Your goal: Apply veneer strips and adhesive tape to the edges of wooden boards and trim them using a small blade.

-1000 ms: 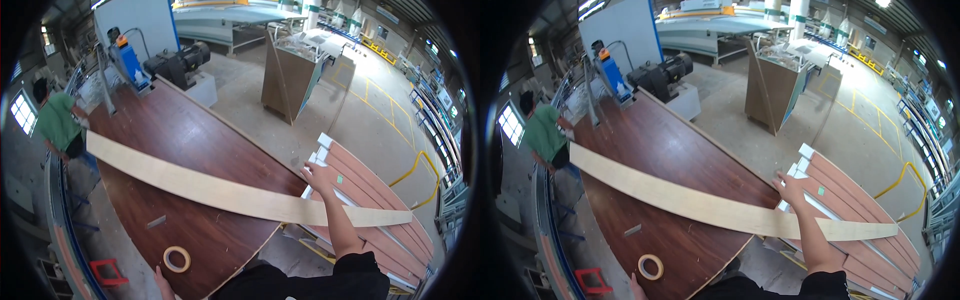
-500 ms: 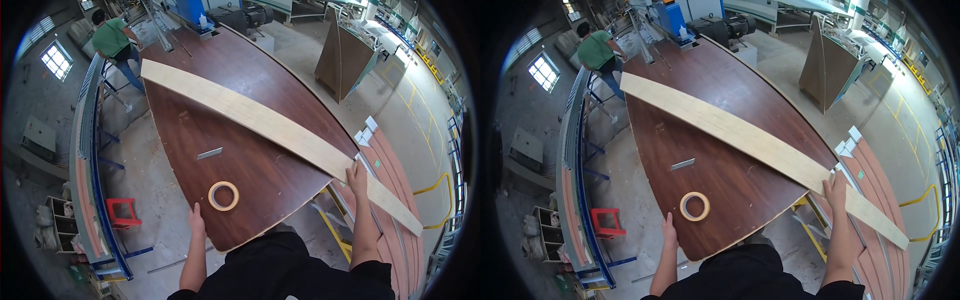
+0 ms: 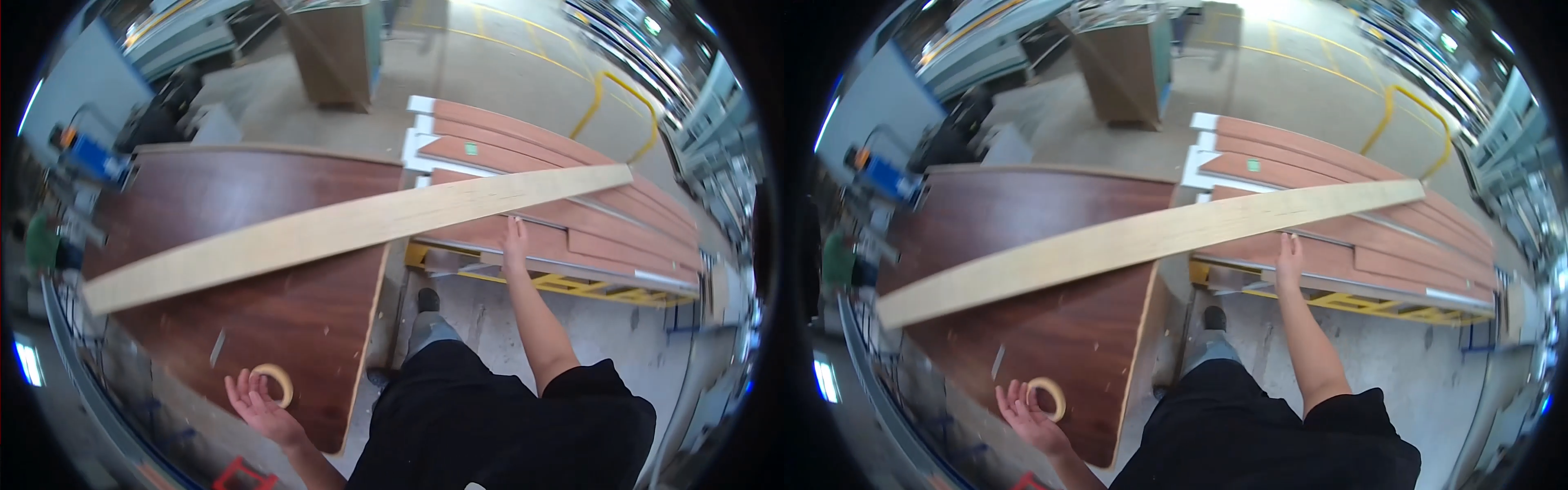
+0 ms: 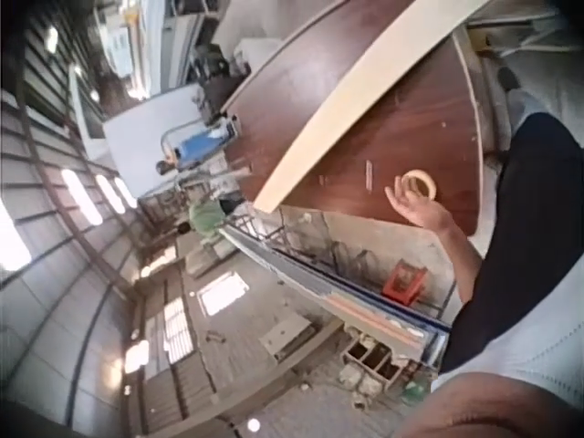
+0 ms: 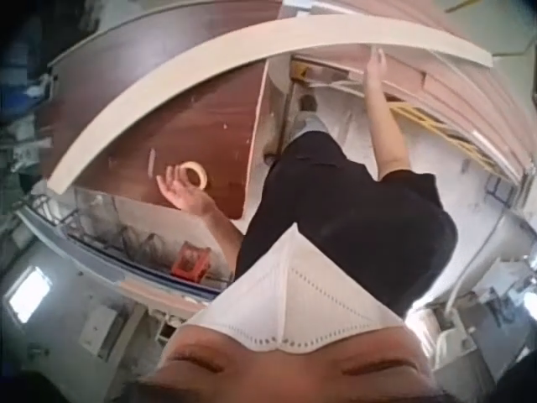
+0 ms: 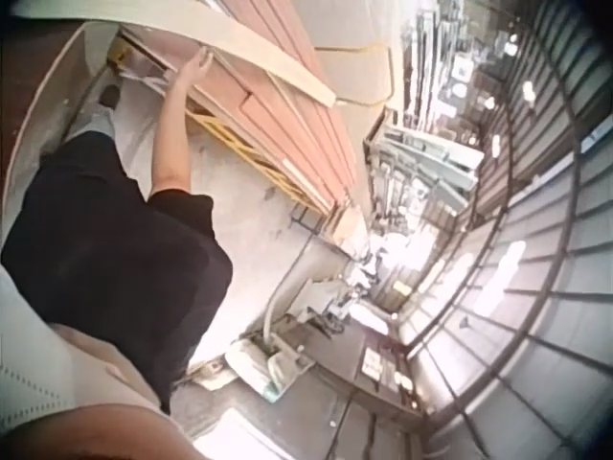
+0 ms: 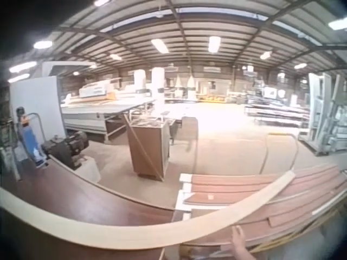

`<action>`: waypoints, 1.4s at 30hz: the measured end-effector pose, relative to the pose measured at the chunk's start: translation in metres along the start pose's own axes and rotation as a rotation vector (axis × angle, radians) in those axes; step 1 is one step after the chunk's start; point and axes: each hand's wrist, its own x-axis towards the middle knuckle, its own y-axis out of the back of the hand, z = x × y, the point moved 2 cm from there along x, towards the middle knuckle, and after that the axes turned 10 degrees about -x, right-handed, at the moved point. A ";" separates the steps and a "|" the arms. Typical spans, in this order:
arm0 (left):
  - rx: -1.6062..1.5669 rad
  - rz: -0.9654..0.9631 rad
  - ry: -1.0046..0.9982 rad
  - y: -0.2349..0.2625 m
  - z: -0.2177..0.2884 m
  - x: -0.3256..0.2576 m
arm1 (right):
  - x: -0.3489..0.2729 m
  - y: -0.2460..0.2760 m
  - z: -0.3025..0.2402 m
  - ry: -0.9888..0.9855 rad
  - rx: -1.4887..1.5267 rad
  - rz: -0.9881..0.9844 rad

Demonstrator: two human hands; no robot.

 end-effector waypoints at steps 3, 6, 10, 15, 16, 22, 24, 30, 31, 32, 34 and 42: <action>-0.243 -0.017 0.323 -0.054 -0.059 0.031 | 0.037 0.029 0.043 -0.669 0.527 0.055; -0.419 0.345 0.572 -0.055 -0.119 0.072 | 0.080 0.037 0.053 -0.700 0.802 0.128; -0.474 0.754 0.638 -0.160 -0.119 0.080 | 0.143 0.061 0.060 -0.675 0.963 0.243; -0.504 0.433 0.486 -0.143 -0.178 0.116 | 0.177 0.065 0.097 -0.609 1.089 0.226; -0.496 0.387 0.465 -0.134 -0.187 0.122 | 0.176 0.067 0.099 -0.600 1.095 0.241; 0.530 -0.166 -0.041 -0.054 -0.209 0.143 | 0.158 0.103 0.052 -0.506 1.089 0.259; -0.202 -0.132 0.146 -0.122 -0.181 0.103 | 0.144 0.142 0.037 -0.427 1.028 0.280; -0.474 -0.172 0.180 -0.196 -0.064 0.047 | 0.111 0.235 -0.030 -0.285 0.857 0.389; -0.432 -0.220 0.117 -0.200 -0.049 0.045 | 0.091 0.251 -0.040 -0.252 0.757 0.418; -0.377 -0.256 0.051 -0.206 -0.035 0.038 | 0.080 0.283 -0.001 -0.152 0.718 0.341; 0.091 -0.106 -0.129 -0.234 -0.013 0.038 | 0.044 0.312 -0.026 -0.128 0.640 0.264; -1.272 -0.278 0.252 -0.241 0.034 -0.037 | 0.103 0.335 -0.016 -0.322 1.172 -0.304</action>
